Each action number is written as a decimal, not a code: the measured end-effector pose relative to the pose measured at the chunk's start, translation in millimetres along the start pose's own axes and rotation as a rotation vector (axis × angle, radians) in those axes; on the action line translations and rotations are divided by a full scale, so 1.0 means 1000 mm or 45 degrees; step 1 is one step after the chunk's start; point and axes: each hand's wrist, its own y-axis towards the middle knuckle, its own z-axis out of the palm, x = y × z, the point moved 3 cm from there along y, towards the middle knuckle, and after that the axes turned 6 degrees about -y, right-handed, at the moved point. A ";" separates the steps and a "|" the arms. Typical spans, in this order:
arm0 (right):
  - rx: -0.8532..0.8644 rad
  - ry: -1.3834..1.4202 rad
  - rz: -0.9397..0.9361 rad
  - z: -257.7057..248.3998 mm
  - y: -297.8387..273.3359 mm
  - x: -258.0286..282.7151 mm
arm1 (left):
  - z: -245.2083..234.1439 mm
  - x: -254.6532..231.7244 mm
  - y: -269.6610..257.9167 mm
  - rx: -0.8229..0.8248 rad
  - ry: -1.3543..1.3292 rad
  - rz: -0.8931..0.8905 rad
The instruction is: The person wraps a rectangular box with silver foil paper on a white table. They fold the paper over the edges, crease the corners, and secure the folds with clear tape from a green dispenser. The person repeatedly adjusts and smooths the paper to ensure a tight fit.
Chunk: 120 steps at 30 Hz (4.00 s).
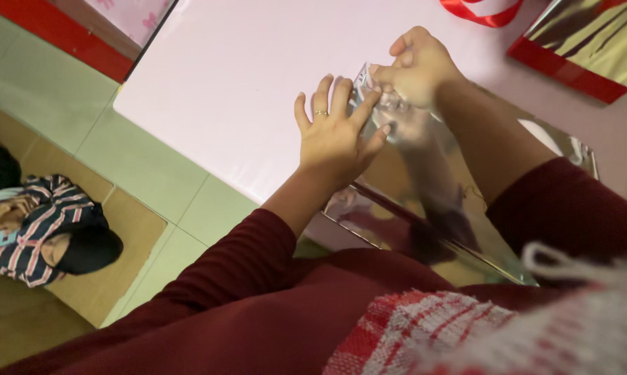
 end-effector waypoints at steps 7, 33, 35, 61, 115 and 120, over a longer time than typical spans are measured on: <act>-0.048 -0.131 0.075 0.003 -0.001 0.007 | -0.003 -0.004 -0.002 -0.015 -0.019 -0.013; -0.257 -0.364 0.363 -0.025 -0.039 -0.012 | 0.007 0.001 0.006 0.265 0.033 0.013; -0.311 -0.540 0.242 -0.029 -0.043 -0.020 | 0.014 0.000 0.011 0.249 0.070 0.031; -0.348 0.029 0.756 -0.112 -0.306 -0.162 | 0.047 -0.226 -0.101 0.772 -0.134 0.233; -0.929 -0.360 -0.394 -0.030 -0.440 -0.198 | -0.017 0.018 -0.114 0.496 -0.411 0.292; -0.870 -0.794 -0.301 -0.006 -0.456 -0.154 | -0.045 -0.005 -0.147 0.451 -0.373 0.152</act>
